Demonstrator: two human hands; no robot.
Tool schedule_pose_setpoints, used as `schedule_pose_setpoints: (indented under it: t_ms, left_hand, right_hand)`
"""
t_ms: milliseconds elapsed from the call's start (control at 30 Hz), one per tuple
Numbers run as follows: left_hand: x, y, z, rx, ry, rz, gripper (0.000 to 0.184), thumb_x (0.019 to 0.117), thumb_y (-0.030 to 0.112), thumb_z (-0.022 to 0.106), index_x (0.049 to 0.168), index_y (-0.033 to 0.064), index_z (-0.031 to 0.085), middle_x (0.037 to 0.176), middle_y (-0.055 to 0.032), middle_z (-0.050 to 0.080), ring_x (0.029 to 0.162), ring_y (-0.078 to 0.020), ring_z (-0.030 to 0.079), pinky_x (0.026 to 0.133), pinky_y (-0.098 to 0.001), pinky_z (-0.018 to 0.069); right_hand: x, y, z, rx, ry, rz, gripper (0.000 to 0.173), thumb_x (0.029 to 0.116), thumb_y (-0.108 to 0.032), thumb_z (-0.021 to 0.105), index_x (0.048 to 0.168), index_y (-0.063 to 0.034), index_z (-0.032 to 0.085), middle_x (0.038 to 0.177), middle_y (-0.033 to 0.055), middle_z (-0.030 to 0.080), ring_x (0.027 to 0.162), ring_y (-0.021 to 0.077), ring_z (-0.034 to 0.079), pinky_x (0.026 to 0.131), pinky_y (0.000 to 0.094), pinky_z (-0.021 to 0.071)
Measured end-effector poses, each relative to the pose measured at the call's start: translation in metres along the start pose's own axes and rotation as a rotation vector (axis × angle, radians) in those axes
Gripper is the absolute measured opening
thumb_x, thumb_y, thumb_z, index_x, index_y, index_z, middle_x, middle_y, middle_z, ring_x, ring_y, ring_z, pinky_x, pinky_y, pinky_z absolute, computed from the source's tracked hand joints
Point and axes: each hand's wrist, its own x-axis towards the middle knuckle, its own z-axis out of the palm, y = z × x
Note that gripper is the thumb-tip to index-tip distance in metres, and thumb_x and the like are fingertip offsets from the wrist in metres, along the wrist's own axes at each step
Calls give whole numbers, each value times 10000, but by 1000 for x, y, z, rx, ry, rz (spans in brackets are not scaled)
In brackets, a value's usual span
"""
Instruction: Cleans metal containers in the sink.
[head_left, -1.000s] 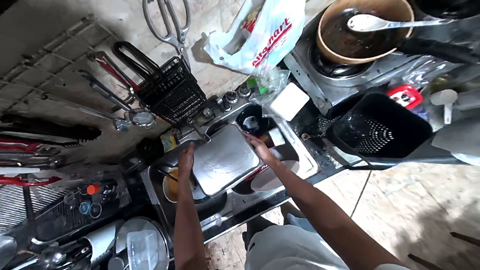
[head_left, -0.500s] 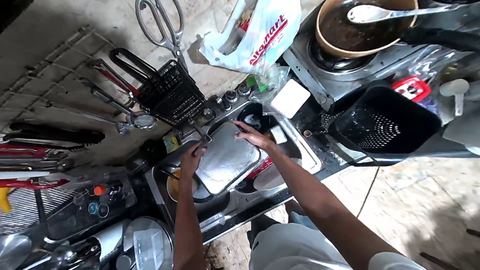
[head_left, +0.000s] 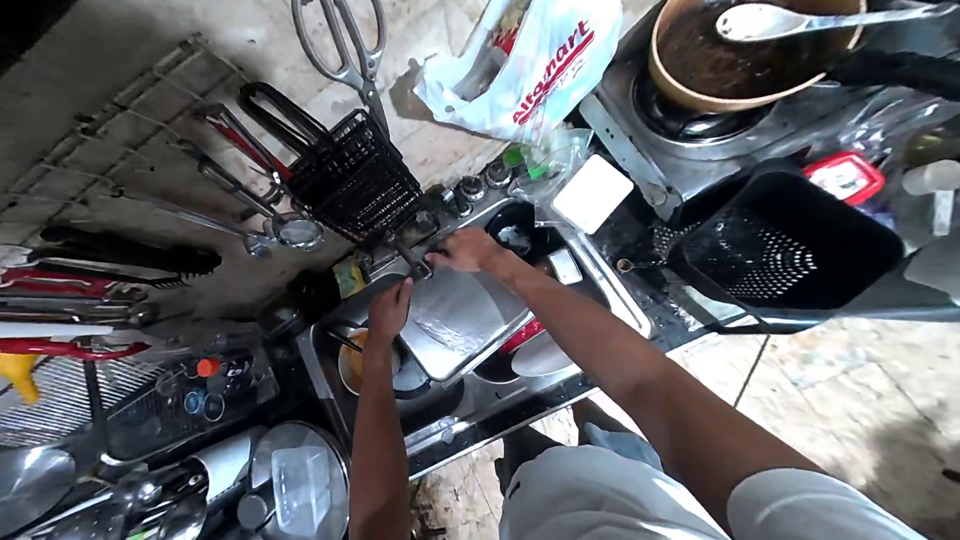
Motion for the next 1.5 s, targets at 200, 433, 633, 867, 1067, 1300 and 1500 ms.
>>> schedule_pose_setpoints:
  t_ms: [200, 433, 633, 867, 1067, 1300, 1500]
  left_hand:
    - [-7, -6, 9, -206, 145, -127, 603, 993, 676, 472, 1001, 148, 763, 835, -95, 704, 790, -257, 676, 783, -554, 553]
    - [-11, -15, 22, -637, 324, -72, 405, 1062, 422, 537, 1046, 92, 770, 1037, -41, 775, 953, -145, 725, 915, -403, 579]
    - [-65, 51, 43, -123, 441, -291, 588, 1083, 473, 386, 1516, 81, 460, 1517, -215, 480, 1377, -367, 497, 1136, -544, 426]
    - [-125, 54, 101, -858, 500, -209, 688, 1092, 365, 438, 1653, 108, 133, 1721, -102, 115, 1554, -205, 240, 1232, -420, 332]
    - [-100, 19, 141, -1310, 319, -479, 536, 1131, 342, 325, 1594, 73, 305, 1575, -161, 429, 1400, -244, 478, 1143, -455, 433]
    - [-79, 34, 149, -1445, 373, -504, 473, 1130, 278, 312, 1525, 32, 401, 1432, -205, 552, 1264, -266, 579, 1051, -467, 503]
    - [-91, 66, 160, -1353, 309, -408, 482, 1118, 240, 330, 1531, -2, 389, 1533, -201, 461, 1376, -260, 488, 1140, -439, 425]
  right_hand:
    - [-48, 68, 24, 756, 293, 310, 667, 1034, -672, 377, 1265, -146, 716, 1252, 124, 710, 1211, 275, 650, 1075, 578, 478]
    - [-111, 113, 114, 1043, 131, 559, 612, 1009, -630, 514, 1243, -92, 689, 1132, 180, 710, 1006, 300, 690, 896, 546, 557]
    - [-101, 109, 132, 1077, 256, 696, 519, 1024, -558, 548, 1194, -104, 733, 1120, 177, 725, 1002, 318, 696, 904, 575, 549]
    - [-116, 124, 119, 1013, 267, 712, 555, 1008, -593, 547, 1089, -84, 751, 1033, 173, 729, 940, 308, 698, 855, 570, 557]
    - [-130, 124, 101, 1145, 368, 733, 492, 1060, -497, 495, 1201, -76, 707, 1088, 164, 711, 970, 274, 679, 864, 536, 551]
    - [-163, 116, 96, 1220, 435, 771, 457, 1094, -410, 460, 1207, -27, 684, 1066, 151, 706, 961, 218, 679, 876, 456, 569]
    - [-206, 121, 86, 1283, 582, 827, 386, 1099, -312, 430, 1240, -23, 643, 1077, 101, 705, 950, 147, 683, 844, 378, 592]
